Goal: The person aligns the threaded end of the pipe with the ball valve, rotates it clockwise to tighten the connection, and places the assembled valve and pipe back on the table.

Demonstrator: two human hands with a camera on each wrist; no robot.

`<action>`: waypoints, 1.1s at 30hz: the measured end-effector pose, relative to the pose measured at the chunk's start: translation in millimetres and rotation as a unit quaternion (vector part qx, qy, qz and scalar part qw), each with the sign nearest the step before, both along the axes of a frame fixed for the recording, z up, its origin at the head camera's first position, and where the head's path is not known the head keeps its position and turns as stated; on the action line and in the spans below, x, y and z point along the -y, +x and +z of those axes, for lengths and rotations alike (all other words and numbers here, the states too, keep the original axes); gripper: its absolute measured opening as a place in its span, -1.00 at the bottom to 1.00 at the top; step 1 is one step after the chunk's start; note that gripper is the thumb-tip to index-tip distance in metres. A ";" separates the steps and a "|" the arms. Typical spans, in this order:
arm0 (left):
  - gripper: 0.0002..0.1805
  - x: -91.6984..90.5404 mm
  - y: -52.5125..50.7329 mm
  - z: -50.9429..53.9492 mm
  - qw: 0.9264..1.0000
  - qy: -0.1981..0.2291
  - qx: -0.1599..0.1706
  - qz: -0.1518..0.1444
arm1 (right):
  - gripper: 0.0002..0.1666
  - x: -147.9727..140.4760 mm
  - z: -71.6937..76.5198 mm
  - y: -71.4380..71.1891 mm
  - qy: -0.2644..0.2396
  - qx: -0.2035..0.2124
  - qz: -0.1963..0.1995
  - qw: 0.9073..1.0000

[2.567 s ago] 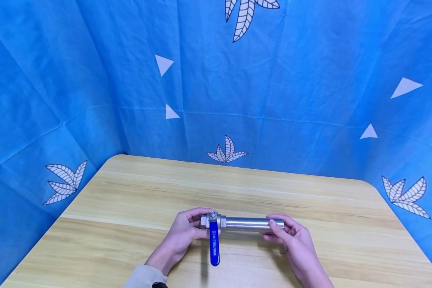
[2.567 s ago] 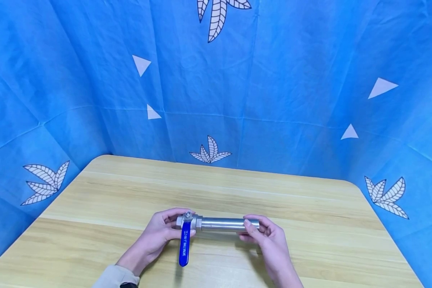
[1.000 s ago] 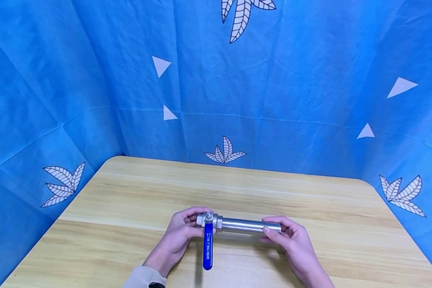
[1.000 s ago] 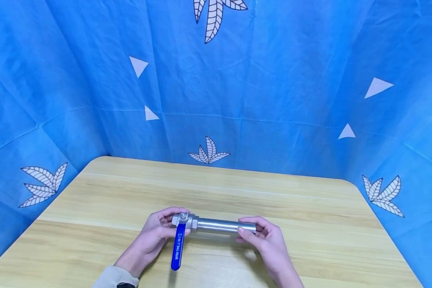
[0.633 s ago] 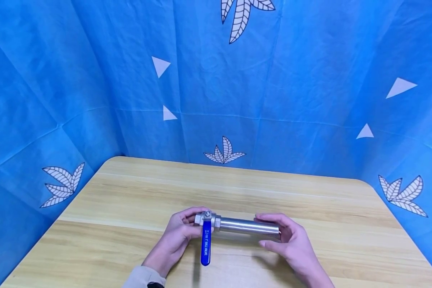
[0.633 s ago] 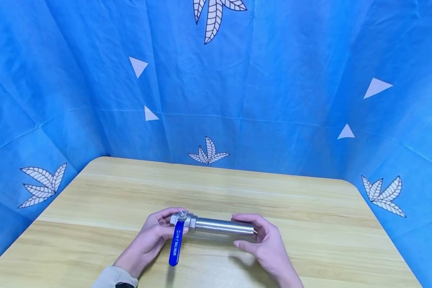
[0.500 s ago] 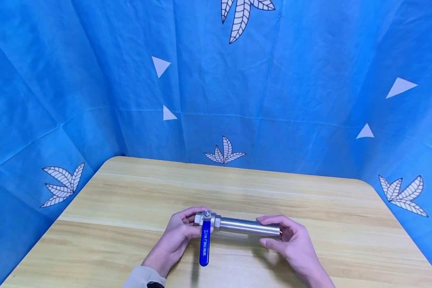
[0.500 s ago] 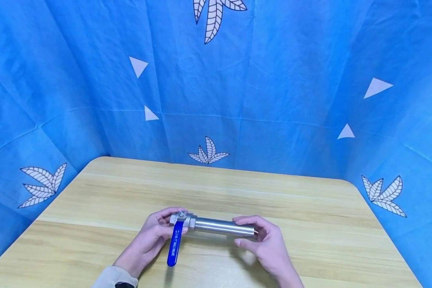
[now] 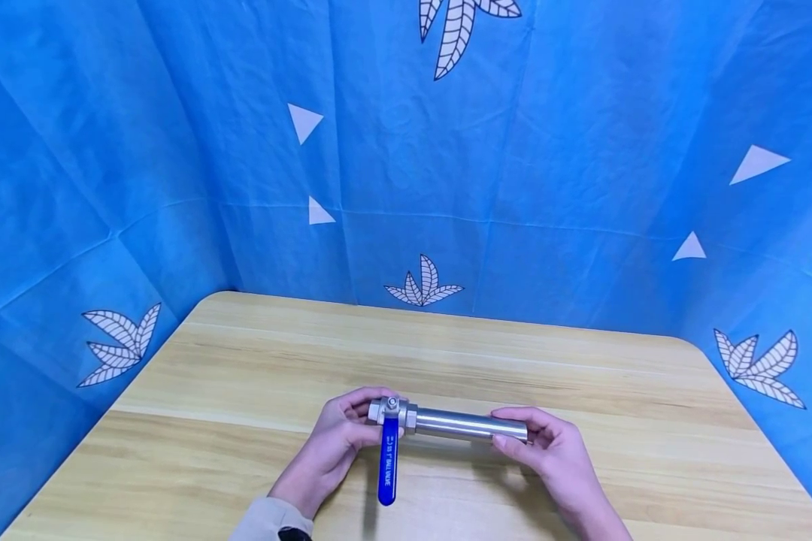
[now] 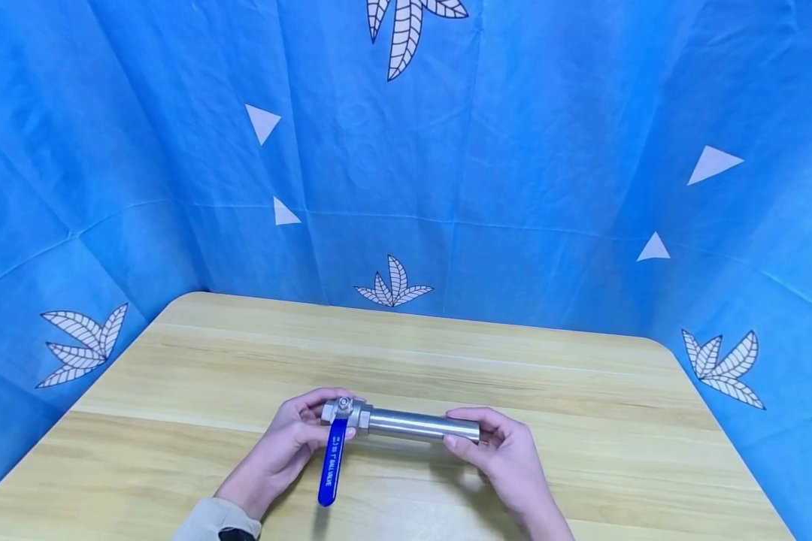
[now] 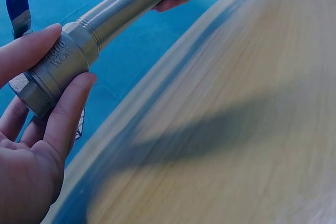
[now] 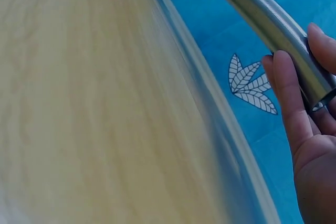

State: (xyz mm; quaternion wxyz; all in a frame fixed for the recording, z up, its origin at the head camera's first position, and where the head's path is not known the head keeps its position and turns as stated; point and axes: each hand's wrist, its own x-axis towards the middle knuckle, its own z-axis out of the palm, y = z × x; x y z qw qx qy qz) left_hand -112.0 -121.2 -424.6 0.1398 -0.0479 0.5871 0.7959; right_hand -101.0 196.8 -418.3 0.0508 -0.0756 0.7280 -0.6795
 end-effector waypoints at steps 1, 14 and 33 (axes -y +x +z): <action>-0.32 -0.2 -0.1 0.1 1.000 0.000 0.000 -0.001 | -0.55 0.2 -0.1 0.0 -0.009 0.003 0.003 1.000; -0.33 -1.0 -0.2 -0.3 1.000 0.007 -0.002 0.000 | -0.58 4.6 4.9 -0.2 0.000 0.052 -0.026 0.998; -0.29 -0.7 -0.5 0.3 0.999 0.024 0.017 0.024 | -0.23 1.3 1.3 -0.7 0.024 -0.039 0.029 0.999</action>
